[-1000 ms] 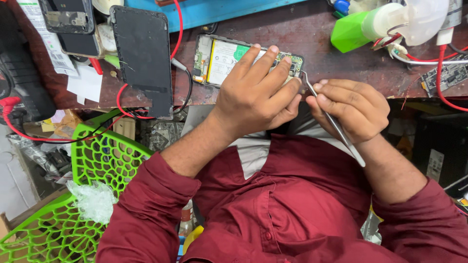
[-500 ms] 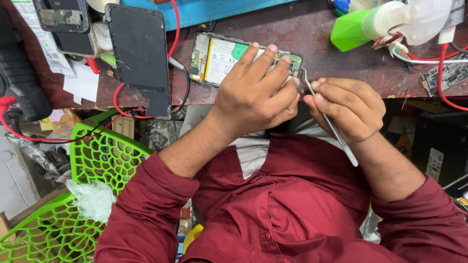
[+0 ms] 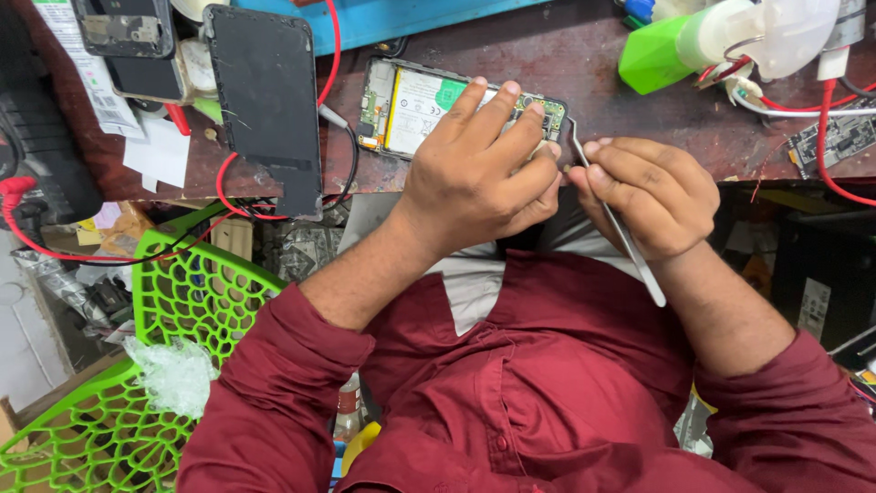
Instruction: The person holds a disassembled smartphone and uses tweezers to manipulate small internal components on the motherboard. The phone is placed on a cluttered workbench while the person carefully adjusts parts near the camera module area.
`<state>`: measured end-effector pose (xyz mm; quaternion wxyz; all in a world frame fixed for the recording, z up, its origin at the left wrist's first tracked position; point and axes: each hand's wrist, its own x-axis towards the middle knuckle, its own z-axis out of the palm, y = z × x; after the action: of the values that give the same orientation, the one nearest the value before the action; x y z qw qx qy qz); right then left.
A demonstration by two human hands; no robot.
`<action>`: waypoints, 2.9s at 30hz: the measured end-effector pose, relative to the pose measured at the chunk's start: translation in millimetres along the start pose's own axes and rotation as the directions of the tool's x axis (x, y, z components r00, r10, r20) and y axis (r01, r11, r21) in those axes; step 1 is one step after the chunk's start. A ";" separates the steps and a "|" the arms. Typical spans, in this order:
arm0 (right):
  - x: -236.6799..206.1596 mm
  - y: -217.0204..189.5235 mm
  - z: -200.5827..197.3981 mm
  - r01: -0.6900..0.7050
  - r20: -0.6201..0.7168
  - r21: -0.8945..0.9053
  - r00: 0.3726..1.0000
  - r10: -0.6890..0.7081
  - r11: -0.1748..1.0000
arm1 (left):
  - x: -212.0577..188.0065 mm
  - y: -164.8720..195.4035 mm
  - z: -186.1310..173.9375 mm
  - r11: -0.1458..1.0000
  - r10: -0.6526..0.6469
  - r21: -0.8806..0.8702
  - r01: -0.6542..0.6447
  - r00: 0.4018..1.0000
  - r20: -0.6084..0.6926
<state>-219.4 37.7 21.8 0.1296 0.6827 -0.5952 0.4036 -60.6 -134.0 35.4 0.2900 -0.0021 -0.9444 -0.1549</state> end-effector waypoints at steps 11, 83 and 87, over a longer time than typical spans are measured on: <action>-3.4 3.0 -0.2 0.058 -0.010 0.042 0.998 -0.058 0.997 | 1.1 -0.7 1.1 1.000 0.006 0.007 -0.006 1.000 -0.001; -3.3 -1.8 0.5 -0.073 -0.005 0.044 0.997 0.073 0.996 | 4.4 -1.3 2.4 1.000 0.007 -0.003 -0.007 1.000 -0.027; -3.3 -2.1 2.7 -0.086 -0.020 0.017 0.996 0.087 0.996 | 3.9 -0.1 2.6 1.000 0.008 0.006 -0.008 1.000 -0.020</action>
<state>-216.3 38.8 18.3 0.1127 0.6530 -0.6195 0.4209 -65.3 -133.7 35.5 0.3002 -0.0035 -0.9419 -0.1508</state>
